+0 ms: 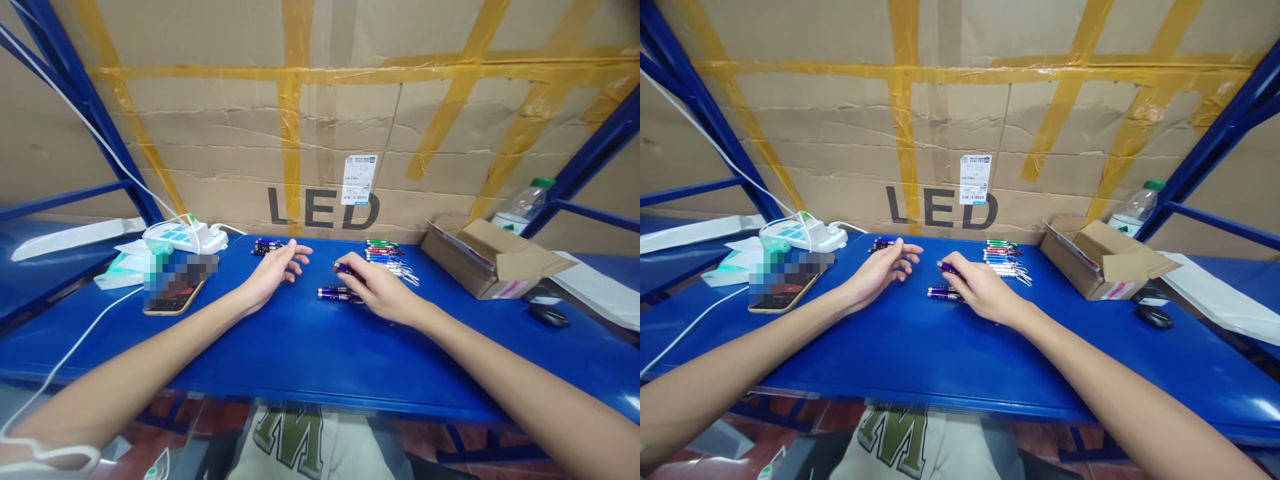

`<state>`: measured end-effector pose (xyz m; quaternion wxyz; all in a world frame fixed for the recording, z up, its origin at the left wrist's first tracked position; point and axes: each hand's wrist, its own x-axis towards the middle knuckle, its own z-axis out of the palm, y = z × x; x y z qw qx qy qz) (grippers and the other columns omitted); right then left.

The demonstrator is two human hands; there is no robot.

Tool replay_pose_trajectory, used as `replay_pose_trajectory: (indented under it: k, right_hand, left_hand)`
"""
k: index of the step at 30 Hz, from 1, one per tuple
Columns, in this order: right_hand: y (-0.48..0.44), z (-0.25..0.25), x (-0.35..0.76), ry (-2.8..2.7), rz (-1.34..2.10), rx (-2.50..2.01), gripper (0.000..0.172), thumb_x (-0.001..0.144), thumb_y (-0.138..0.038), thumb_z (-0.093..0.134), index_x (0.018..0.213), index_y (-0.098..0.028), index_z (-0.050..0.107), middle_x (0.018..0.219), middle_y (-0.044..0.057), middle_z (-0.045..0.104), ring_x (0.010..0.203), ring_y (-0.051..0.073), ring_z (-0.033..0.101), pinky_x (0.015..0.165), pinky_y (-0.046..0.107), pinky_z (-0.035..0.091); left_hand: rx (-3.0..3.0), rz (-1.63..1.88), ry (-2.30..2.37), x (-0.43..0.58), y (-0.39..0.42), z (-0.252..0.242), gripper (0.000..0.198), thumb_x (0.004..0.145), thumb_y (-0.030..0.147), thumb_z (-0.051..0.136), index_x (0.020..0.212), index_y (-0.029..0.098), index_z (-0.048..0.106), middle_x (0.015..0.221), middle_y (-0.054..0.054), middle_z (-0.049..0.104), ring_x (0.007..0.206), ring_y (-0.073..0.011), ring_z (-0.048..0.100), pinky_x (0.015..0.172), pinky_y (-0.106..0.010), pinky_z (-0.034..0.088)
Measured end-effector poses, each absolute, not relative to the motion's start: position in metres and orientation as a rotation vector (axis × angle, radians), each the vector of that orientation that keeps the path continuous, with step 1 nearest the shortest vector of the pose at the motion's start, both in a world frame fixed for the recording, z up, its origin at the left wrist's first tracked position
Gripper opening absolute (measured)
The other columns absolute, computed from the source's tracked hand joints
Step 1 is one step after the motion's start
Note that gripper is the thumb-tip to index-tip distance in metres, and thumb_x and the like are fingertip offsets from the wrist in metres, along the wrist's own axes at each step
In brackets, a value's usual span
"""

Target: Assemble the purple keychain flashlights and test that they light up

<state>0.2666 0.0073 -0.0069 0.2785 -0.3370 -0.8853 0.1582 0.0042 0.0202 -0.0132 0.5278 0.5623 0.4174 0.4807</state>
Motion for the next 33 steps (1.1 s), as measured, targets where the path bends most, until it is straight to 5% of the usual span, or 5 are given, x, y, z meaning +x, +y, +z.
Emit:
replay_pose_trajectory:
  k: [6, 11, 16, 33]
  right_hand:
    - [0.0095, -0.0092, 0.2691, -2.512, 0.241, -0.904, 0.035, 0.116, -0.040, 0.037, 0.138, -0.023, 0.058, 0.137, 0.013, 0.071, 0.120, 0.030, 0.071, 0.102, 0.046, 0.054]
    - [0.0120, -0.0086, 0.2713, -2.561, 0.151, -0.965, 0.031, 0.116, -0.037, 0.038, 0.130, -0.020, 0.061, 0.121, 0.013, 0.076, 0.105, 0.029, 0.073, 0.091, 0.041, 0.053]
    - [0.0107, -0.0052, 0.2720, -2.624, 0.127, -1.002, 0.030, 0.117, -0.037, 0.036, 0.119, -0.020, 0.061, 0.101, 0.010, 0.075, 0.086, 0.026, 0.071, 0.077, 0.035, 0.048]
    - [0.0052, -0.0027, 0.2702, -2.758, 0.222, -0.876, 0.027, 0.117, -0.034, 0.038, 0.111, -0.021, 0.061, 0.102, 0.009, 0.074, 0.088, 0.023, 0.070, 0.077, 0.033, 0.048]
  left_hand:
    - [1.305, 1.151, 0.927, 0.0026, 0.0199, -0.0130, 0.061, 0.099, 0.072, 0.062, 0.119, 0.017, 0.077, 0.120, -0.013, 0.075, 0.096, -0.0205, 0.070, 0.072, -0.027, 0.053]
    - [1.289, 1.083, 0.805, 0.0003, 0.0188, -0.0102, 0.071, 0.103, 0.078, 0.045, 0.135, 0.020, 0.072, 0.146, -0.015, 0.069, 0.134, -0.0308, 0.064, 0.100, -0.038, 0.055]
    - [1.287, 1.044, 0.782, -0.0001, 0.0173, -0.0097, 0.080, 0.103, 0.082, 0.035, 0.145, 0.022, 0.066, 0.159, -0.015, 0.060, 0.149, -0.0361, 0.053, 0.117, -0.049, 0.046]
    - [1.250, 1.043, 0.767, -0.0014, 0.0211, -0.0138, 0.075, 0.106, 0.077, 0.032, 0.142, 0.021, 0.066, 0.158, -0.015, 0.061, 0.149, -0.0368, 0.053, 0.120, -0.052, 0.044]
